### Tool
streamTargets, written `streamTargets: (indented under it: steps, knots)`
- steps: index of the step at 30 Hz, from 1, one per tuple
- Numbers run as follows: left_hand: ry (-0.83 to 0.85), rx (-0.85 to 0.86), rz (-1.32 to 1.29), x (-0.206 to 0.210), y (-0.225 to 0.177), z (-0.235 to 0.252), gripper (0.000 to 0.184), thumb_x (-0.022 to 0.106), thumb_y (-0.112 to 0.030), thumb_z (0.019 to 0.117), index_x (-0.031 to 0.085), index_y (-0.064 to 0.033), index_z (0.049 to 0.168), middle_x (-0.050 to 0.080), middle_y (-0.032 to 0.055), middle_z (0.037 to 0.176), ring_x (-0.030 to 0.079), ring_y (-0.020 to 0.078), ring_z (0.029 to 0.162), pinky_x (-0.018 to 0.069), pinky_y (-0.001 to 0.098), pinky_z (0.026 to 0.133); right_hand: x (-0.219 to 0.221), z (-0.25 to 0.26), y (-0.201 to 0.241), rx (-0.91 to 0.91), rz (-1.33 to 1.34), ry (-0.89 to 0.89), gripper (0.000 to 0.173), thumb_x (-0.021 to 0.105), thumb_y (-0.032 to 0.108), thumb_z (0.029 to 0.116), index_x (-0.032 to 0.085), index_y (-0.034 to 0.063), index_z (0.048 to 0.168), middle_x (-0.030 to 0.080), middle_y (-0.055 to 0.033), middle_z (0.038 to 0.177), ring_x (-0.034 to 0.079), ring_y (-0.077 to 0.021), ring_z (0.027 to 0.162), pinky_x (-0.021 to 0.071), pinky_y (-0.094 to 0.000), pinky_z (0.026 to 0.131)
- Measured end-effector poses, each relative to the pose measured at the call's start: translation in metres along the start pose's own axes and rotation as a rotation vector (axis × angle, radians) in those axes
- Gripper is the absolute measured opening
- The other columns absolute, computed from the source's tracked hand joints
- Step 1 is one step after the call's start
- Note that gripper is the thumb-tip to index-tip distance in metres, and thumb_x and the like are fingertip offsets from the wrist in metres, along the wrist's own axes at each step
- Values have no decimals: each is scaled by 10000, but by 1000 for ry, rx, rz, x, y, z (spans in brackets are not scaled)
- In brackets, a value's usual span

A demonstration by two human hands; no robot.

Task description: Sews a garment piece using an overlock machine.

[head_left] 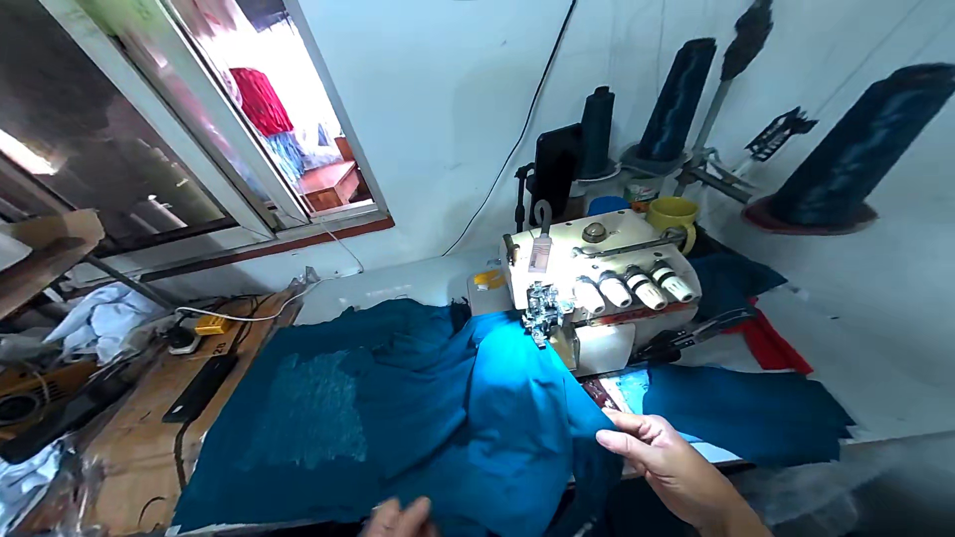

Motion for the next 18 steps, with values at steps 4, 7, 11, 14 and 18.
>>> streamTargets:
  steps: [4, 7, 11, 14, 18]
  knots:
    - [-100, 472, 160, -56, -134, 36, 186, 571, -457, 1011, 729, -361, 1026, 758, -121, 889, 714, 31, 745, 612, 243, 692, 24, -1, 16, -79, 162, 77, 80, 732, 161, 905, 794, 137, 949, 760, 17, 901, 705, -43, 835, 591, -236, 771]
    - [-173, 615, 461, -70, -186, 85, 246, 515, -414, 1055, 717, -277, 1086, 733, -129, 976, 695, 14, 849, 598, 249, 790, 58, 6, 4, -148, 205, 2, 100, 656, 74, 943, 747, 64, 984, 740, -11, 935, 693, -69, 869, 585, -266, 811]
    - [-369, 327, 893, -42, -174, 127, 342, 528, -167, 1064, 570, 80, 1297, 620, 285, 1217, 663, 410, 1012, 534, 608, 885, 82, 12, -30, -232, 41, -51, 184, 580, 53, 994, 685, -16, 1129, 734, -48, 1036, 701, -98, 960, 589, -284, 879]
    - [-53, 469, 867, 35, -128, 106, 337, 627, -241, 980, 632, 34, 1174, 664, 186, 1072, 673, 270, 919, 583, 454, 798, 86, 8, -38, -227, -9, -35, 230, 602, 24, 977, 655, -35, 1192, 752, -56, 1051, 724, -103, 964, 609, -298, 884]
    - [-44, 776, 1085, 100, -64, 79, 378, 668, -136, 803, 662, 18, 1147, 654, 189, 1126, 662, 327, 1044, 579, 416, 870, 83, -1, -28, -196, -2, -20, 182, 605, -4, 953, 697, -19, 1110, 759, -20, 984, 721, -59, 912, 607, -270, 856]
Point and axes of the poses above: each hand's wrist, its own z-axis towards the middle knuckle, its own x-axis out of the palm, y = z × x, the point moved 6 cm from there along z, towards the middle knuckle
